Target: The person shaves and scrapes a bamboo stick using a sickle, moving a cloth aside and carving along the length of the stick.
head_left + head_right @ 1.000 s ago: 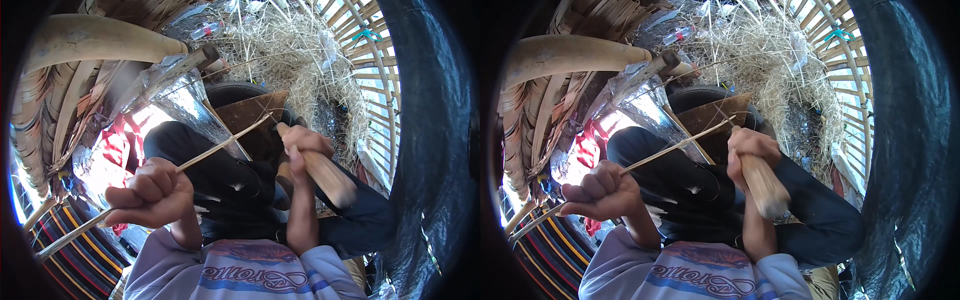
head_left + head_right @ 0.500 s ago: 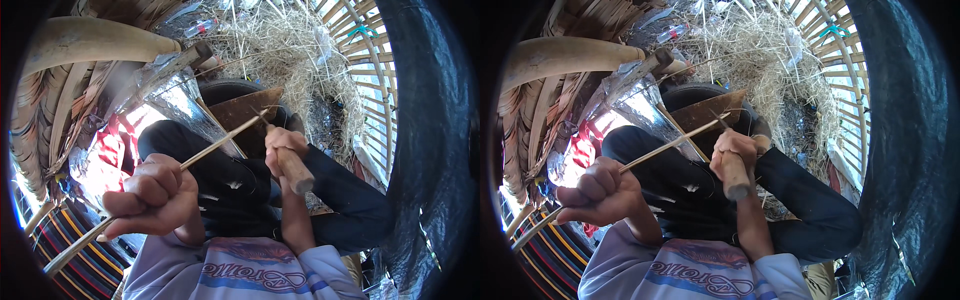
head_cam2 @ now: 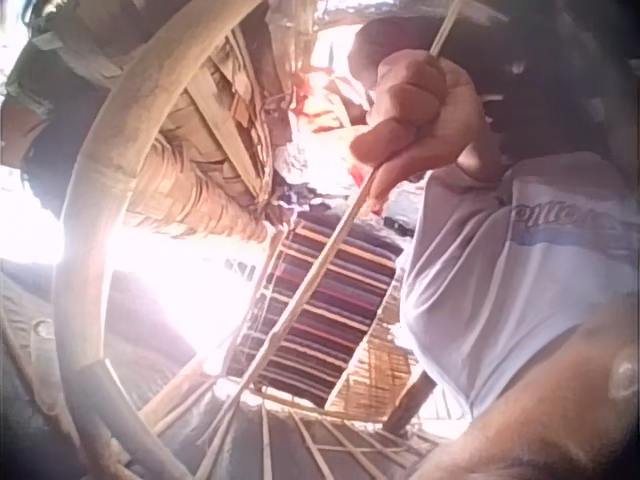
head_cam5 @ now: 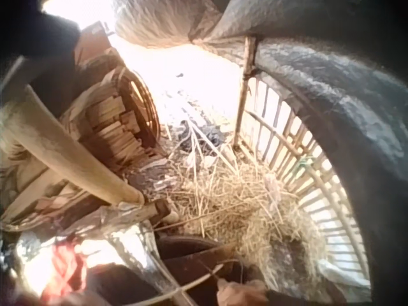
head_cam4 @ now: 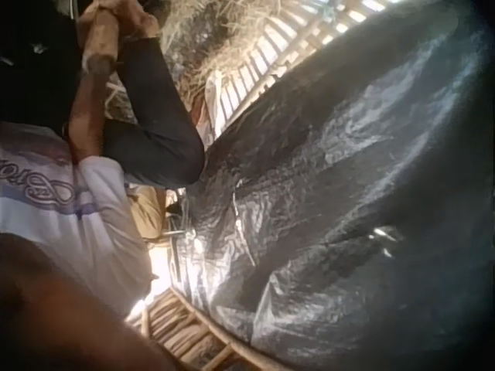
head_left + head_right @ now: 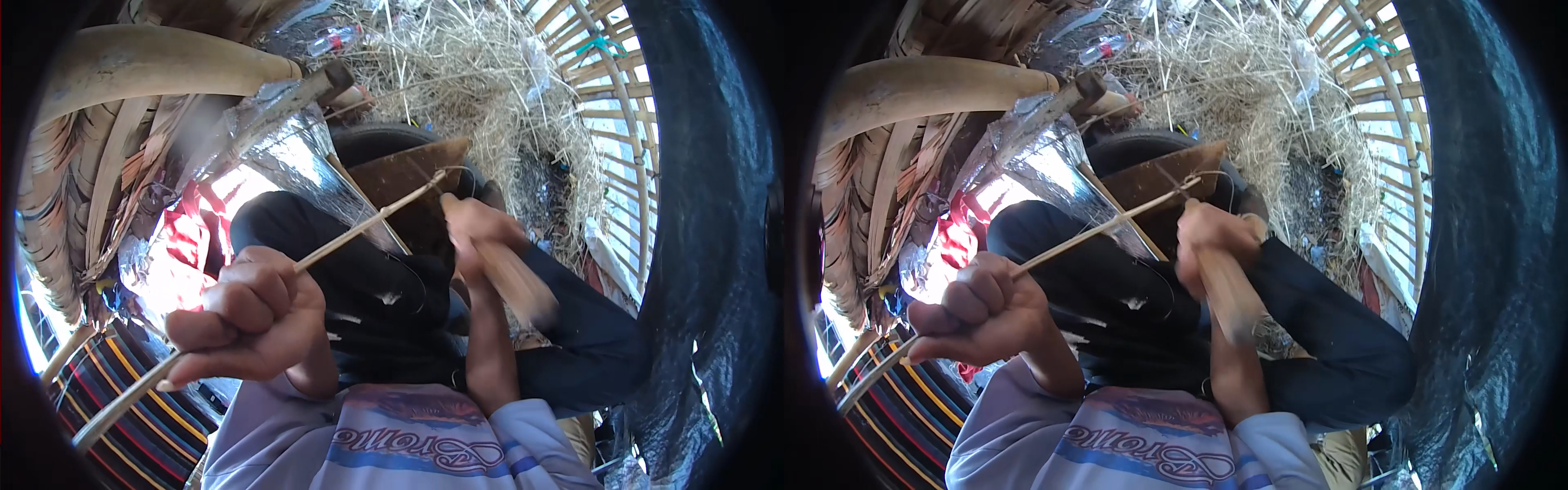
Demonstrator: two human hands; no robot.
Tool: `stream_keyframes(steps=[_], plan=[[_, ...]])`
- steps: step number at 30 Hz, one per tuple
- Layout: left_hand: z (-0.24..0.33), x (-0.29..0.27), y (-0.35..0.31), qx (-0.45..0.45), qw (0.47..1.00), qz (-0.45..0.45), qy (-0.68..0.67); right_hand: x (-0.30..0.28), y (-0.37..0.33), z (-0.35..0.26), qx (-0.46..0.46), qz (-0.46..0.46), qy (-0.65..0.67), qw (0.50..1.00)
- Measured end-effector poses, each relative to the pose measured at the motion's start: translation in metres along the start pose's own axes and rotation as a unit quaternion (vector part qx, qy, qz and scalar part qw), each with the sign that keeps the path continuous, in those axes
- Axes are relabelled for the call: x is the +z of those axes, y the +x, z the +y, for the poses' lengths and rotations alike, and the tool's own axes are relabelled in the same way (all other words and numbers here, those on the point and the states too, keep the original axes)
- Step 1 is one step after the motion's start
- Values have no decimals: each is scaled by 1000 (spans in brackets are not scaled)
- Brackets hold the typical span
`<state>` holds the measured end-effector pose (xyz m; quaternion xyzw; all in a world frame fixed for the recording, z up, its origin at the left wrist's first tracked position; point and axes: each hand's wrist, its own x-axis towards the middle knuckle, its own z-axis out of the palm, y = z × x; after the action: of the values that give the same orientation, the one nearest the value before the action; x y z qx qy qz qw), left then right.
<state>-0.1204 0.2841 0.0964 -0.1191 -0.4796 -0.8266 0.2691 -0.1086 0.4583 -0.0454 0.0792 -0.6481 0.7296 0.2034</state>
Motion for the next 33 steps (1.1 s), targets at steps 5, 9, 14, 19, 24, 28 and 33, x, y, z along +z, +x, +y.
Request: stream_keyframes(steps=[5,9,14,19,24,28,33], plan=[[-6,-1,2,10,1000,8,11,-2,-4,16,2,-30,48,998],[-7,-2,5,3,1000,5,-2,-5,-5,15,-40,-60,34,997],[-14,-1,5,21,1000,-5,1,-10,-4,14,41,-41,-3,998],[-7,1,7,14,999,-2,34,-6,-14,16,-9,-38,-104,994],[-9,1,2,3,1000,4,13,-13,-13,18,28,4,29,999],[-6,-3,5,16,999,13,41,-10,-21,36,-24,-19,-1,1000],[-16,2,3,25,999,-16,28,-12,-4,25,-45,-38,-108,992]])
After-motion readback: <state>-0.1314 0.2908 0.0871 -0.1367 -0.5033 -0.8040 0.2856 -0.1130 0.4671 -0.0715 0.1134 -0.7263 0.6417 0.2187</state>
